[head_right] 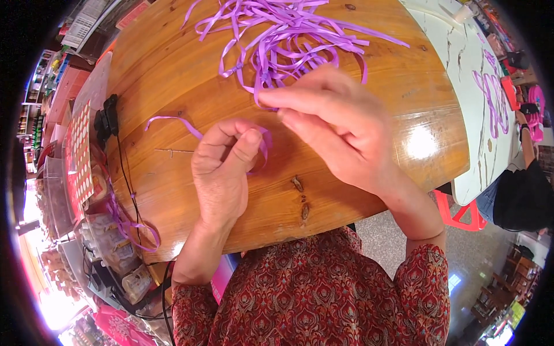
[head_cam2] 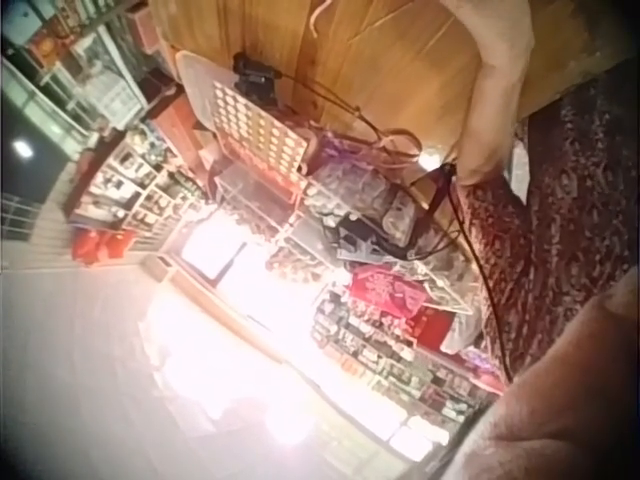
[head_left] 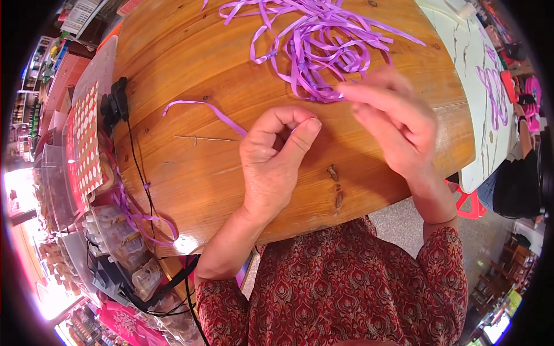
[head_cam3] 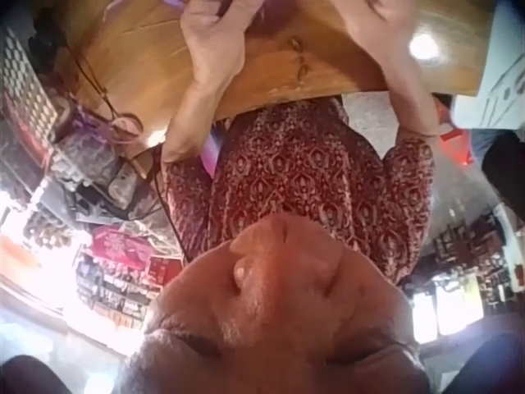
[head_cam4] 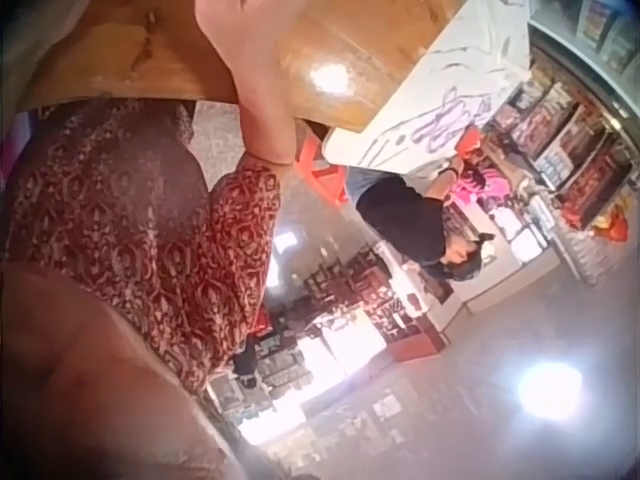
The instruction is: The person rolls a purple ribbon by hand and then threads it through a purple plastic bead, repeating the process with another ribbon.
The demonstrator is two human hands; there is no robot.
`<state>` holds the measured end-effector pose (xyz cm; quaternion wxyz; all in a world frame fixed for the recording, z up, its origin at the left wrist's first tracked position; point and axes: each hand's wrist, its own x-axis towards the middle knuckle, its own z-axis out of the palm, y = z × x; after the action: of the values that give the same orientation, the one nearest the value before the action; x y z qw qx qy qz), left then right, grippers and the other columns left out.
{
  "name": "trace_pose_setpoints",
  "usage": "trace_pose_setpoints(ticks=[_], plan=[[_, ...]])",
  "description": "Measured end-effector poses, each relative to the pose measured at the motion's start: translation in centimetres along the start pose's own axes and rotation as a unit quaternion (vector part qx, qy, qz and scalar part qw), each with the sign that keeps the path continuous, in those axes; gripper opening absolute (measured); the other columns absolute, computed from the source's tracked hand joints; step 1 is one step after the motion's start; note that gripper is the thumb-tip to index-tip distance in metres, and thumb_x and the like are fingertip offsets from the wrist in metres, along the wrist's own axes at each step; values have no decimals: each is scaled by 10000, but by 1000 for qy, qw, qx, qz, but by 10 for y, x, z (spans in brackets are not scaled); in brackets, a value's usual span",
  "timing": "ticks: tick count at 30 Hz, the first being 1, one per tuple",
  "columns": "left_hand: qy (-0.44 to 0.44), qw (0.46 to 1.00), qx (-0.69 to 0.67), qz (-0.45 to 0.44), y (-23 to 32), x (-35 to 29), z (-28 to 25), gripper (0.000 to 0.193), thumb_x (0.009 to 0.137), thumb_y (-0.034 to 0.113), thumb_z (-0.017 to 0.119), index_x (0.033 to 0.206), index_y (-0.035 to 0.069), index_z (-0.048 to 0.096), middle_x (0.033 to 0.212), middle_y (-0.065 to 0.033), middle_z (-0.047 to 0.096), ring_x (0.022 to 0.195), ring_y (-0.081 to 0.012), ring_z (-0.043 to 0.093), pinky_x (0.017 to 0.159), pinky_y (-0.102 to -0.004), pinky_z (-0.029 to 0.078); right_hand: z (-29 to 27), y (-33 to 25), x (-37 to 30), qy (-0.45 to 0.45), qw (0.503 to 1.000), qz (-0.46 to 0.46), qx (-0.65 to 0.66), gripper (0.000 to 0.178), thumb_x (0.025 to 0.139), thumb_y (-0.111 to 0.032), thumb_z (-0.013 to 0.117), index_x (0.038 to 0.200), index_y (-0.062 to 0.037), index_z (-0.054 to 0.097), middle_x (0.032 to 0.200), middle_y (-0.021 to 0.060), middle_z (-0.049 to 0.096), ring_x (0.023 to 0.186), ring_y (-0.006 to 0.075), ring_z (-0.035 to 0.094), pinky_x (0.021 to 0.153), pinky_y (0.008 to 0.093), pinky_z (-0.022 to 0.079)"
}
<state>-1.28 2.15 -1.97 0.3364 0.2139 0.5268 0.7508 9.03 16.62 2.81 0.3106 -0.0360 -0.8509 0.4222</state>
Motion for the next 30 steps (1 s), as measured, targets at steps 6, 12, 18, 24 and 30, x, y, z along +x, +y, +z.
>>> trace_pose_setpoints(ticks=[6, 12, 18, 24, 30], plan=[[-54, 997, -47, -16, 11, -1, -3, 101, 873, 14, 597, 973, 23, 587, 846, 11, 601, 766, -44, 541, 697, -172, 437, 9, 12, -2, -90, 973, -146, -154, 361, 793, -46, 647, 1149, -6, 603, 1137, 131, 593, 911, 265, 604, 764, 301, 469], [-75, 995, 18, 58, 15, 2, -3, 179, 848, -34, 603, 1017, 16, 576, 855, -9, 612, 745, -48, 549, 671, -172, 441, 4, 12, -17, -65, 997, -36, -16, 269, 777, 19, 641, 1045, 1, 639, 839, 94, 637, 740, 200, 613, 633, 263, 474], [-62, 977, 174, 102, 15, 2, -7, 173, 820, -54, 632, 980, 7, 603, 803, 10, 602, 658, -26, 520, 569, -154, 414, -3, 10, -24, -70, 990, -29, -117, 216, 729, 46, 674, 940, 5, 669, 743, 80, 604, 642, 179, 559, 565, 277, 433], [-78, 968, 199, 128, 14, 4, -9, 148, 808, -56, 646, 943, 1, 627, 781, 16, 588, 651, -22, 507, 571, -155, 405, -14, 6, -26, -106, 991, 46, -67, 141, 711, 29, 701, 843, 14, 653, 698, 74, 574, 613, 166, 534, 534, 274, 394], [-104, 974, 152, 133, 14, 10, -11, 147, 800, -55, 653, 931, 6, 631, 783, 1, 601, 668, -36, 523, 574, -171, 419, -11, 11, -34, -80, 905, 264, 325, 126, 797, -99, 675, 781, 9, 612, 672, 47, 545, 573, 137, 466, 496, 260, 339]])
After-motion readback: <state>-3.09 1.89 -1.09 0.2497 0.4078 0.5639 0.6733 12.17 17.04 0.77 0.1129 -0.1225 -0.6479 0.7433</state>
